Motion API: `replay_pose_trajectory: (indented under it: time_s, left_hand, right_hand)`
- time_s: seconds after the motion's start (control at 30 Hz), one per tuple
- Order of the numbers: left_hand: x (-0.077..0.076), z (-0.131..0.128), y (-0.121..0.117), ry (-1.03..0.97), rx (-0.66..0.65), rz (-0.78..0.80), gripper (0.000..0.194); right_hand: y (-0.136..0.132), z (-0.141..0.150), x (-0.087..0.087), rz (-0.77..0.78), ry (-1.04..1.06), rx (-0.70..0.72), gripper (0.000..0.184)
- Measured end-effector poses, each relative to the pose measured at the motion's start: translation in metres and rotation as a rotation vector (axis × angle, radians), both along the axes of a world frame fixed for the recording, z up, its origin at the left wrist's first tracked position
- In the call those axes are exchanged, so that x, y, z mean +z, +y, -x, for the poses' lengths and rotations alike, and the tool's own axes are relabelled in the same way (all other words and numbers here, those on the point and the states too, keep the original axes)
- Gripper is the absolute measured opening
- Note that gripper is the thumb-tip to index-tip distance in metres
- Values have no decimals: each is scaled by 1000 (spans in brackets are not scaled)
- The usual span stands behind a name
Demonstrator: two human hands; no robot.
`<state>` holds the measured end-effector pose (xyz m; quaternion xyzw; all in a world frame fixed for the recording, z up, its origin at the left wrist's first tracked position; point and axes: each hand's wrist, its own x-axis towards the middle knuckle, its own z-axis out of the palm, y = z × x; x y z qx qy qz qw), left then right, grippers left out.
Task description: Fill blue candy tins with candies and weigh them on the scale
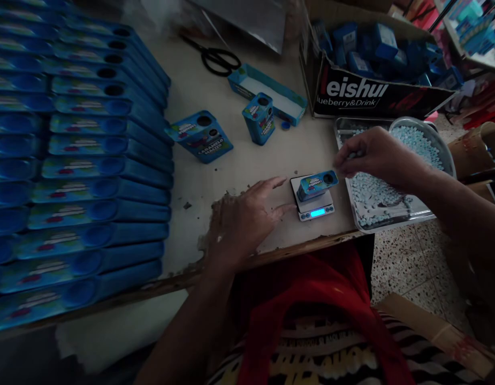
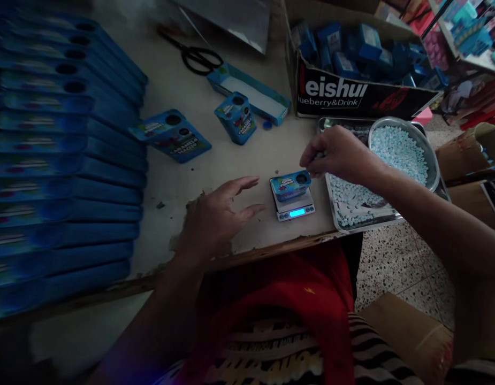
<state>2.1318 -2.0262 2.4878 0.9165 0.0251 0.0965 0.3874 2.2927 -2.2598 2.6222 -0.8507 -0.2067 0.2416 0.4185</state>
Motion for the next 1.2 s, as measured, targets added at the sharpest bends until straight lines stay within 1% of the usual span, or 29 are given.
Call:
replay_pose_trajectory:
  time_s: [0.1, 0.17, 0.33, 0.43, 0.53, 0.6, 0.67, 0.73, 0.77, 0.8, 0.83, 0.87, 0.9, 0.93, 1.0, 1.07, 1.13, 1.2]
  left_hand:
    - [6, -4, -11, -20, 36, 23, 58]
    - [5, -9, -18, -29, 56, 52, 64]
    - [-10, -20, -33, -71, 115, 133, 84]
    - [-16, -24, -39, -70, 158, 139, 85]
    - [-21, -27, -46, -67, 186, 171, 85]
    - [-28, -30, -52, -60, 191, 234, 79]
    - [-39, -35, -58, -41, 174, 361, 65]
    - [-48, -40, -62, -48, 139, 506, 51]
    - [-51, -44, -63, -79, 116, 547, 47]
    - [-53, -47, -64, -128, 88, 545, 42]
    - [-52, -52, -65, -191, 51, 492, 37]
    - [-49, -56, -66, -263, 2, 397, 31]
    - [-43, -62, -67, -339, -54, 279, 26]
    - [-37, -68, -68, -411, -109, 155, 24]
    - [-22, -80, -74, -531, -190, -52, 29]
    - [-10, -91, -82, -616, -233, -178, 32]
    - [-6, -100, -91, -678, -280, -249, 31]
    - [-10, -106, -98, -720, -319, -274, 31]
  right_hand:
    - [-9, 2, 1, -75, 20, -19, 12]
    - [-12, 2, 0, -101, 21, -8, 10]
    - [-12, -4, -14, -200, 57, 41, 18]
    - [-12, -8, -25, -235, 85, 60, 20]
    - [-15, -10, -32, -264, 115, 71, 20]
    - [-24, -13, -36, -285, 122, 60, 19]
    - [-41, -17, -41, -274, 94, 30, 18]
    - [-64, -20, -50, -188, 19, 15, 15]
    - [-76, -20, -57, -123, -31, 18, 13]
    - [-87, -18, -64, -66, -84, 17, 12]
    - [-96, -14, -71, -35, -131, 2, 11]
    - [-102, -9, -79, -43, -157, -35, 10]
    - [-106, -2, -86, -101, -154, -104, 7]
    - [-106, 5, -93, -201, -113, -200, 8]
    - [-98, 18, -105, -462, 91, -408, 20]
    - [-86, 27, -112, -692, 378, -561, 33]
    - [-75, 31, -117, -844, 621, -637, 40]
    - [-68, 31, -120, -943, 761, -682, 41]
